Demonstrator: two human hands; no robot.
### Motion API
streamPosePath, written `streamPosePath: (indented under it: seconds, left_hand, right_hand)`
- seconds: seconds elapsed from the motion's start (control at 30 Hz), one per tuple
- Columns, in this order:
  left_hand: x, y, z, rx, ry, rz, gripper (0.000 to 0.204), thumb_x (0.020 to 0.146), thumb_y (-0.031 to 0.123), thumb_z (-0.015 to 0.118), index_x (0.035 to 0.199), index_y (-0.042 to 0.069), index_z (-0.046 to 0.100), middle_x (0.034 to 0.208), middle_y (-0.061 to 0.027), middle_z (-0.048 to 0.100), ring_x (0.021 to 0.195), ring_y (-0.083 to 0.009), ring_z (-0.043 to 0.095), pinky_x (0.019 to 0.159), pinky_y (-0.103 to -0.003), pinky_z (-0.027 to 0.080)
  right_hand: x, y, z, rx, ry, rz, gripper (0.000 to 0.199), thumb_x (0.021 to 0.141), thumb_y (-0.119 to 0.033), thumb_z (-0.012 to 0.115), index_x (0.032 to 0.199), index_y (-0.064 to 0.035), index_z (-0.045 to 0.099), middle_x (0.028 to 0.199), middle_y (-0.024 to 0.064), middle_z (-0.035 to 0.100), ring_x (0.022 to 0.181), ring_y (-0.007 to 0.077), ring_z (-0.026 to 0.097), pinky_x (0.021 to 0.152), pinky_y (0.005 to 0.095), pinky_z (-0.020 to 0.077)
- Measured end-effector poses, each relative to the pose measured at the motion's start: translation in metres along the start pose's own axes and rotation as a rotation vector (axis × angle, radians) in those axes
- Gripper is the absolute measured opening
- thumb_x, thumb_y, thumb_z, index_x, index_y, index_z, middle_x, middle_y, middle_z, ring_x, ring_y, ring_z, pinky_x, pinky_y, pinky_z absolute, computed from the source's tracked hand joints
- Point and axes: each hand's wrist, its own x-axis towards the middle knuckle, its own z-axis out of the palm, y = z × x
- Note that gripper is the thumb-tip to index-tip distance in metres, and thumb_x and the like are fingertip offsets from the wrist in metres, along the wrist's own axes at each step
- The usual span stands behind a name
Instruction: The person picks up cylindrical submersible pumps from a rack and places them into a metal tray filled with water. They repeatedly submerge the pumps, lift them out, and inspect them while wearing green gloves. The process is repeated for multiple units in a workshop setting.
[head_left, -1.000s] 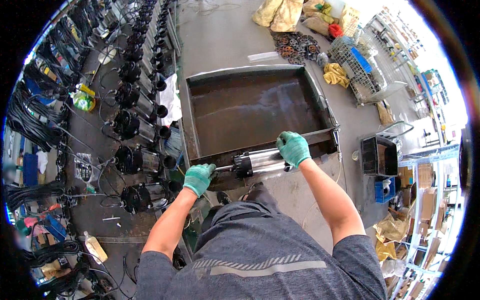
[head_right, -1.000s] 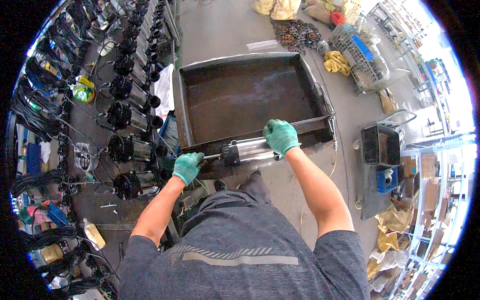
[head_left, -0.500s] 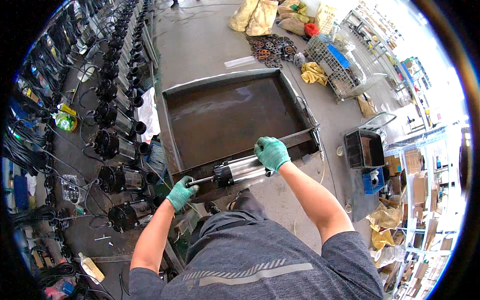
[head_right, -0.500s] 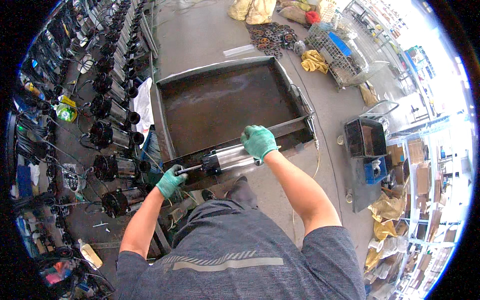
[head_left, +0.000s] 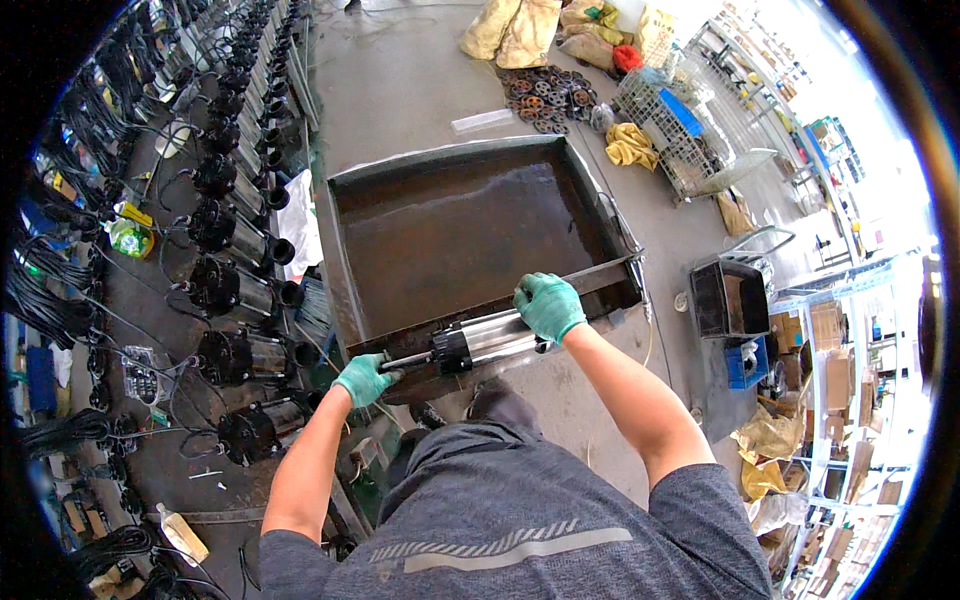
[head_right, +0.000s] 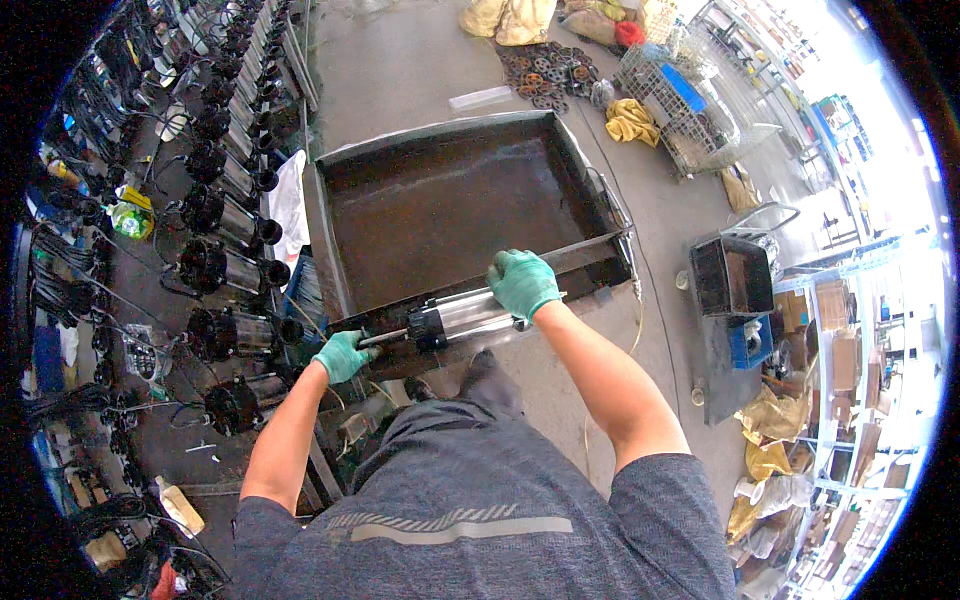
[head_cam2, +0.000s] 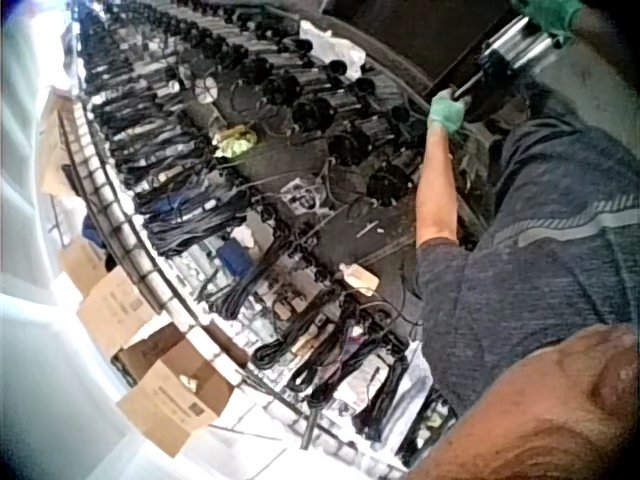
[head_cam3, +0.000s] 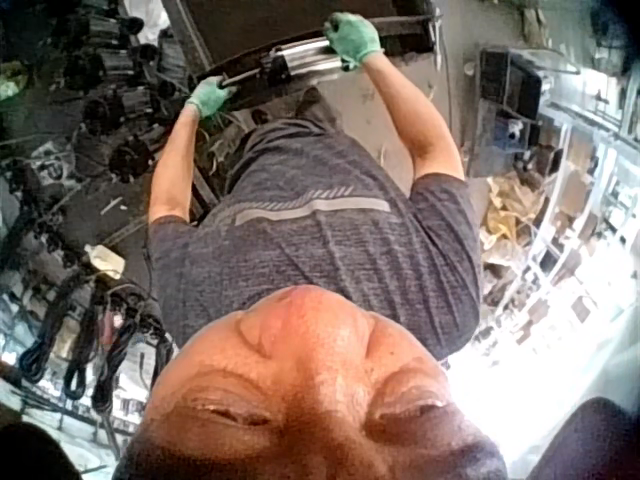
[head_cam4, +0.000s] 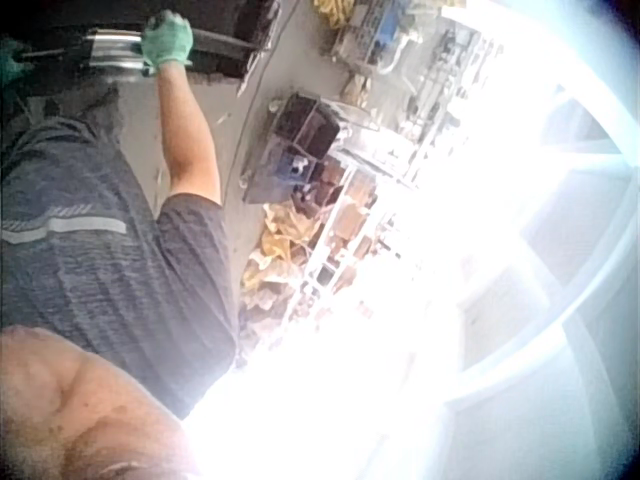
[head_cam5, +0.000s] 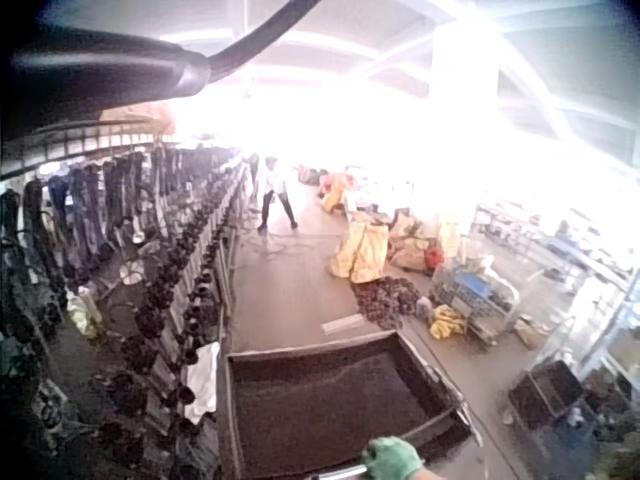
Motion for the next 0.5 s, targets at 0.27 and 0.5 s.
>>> streamPosePath:
  seconds: [0.27,0.5]
  left_hand:
    - [-0.016,0.007,0.035,0.134,0.495,0.011,0.028,0.088,0.027,0.075,0.11,0.011,0.069,0.099,-0.0185,0.073,0.092,-0.0418,0.069,0.077,-0.049,0.055]
    - [-0.024,0.02,0.031,0.105,0.487,-0.068,0.046,0.087,0.022,0.079,0.128,0.012,0.061,0.107,-0.0202,0.073,0.098,-0.0386,0.07,0.083,-0.046,0.055]
  right_hand:
    - [0.002,0.002,-0.001,-0.002,-0.043,-0.005,0.025,0.095,-0.031,0.059,0.096,-0.008,0.069,0.103,0.0163,0.071,0.102,0.0381,0.066,0.091,0.0497,0.0531]
    - [-0.004,0.023,0.004,0.373,-0.005,-0.029,0.034,0.099,-0.036,0.061,0.11,-0.006,0.071,0.112,0.0184,0.071,0.109,0.0371,0.066,0.096,0.0472,0.0521]
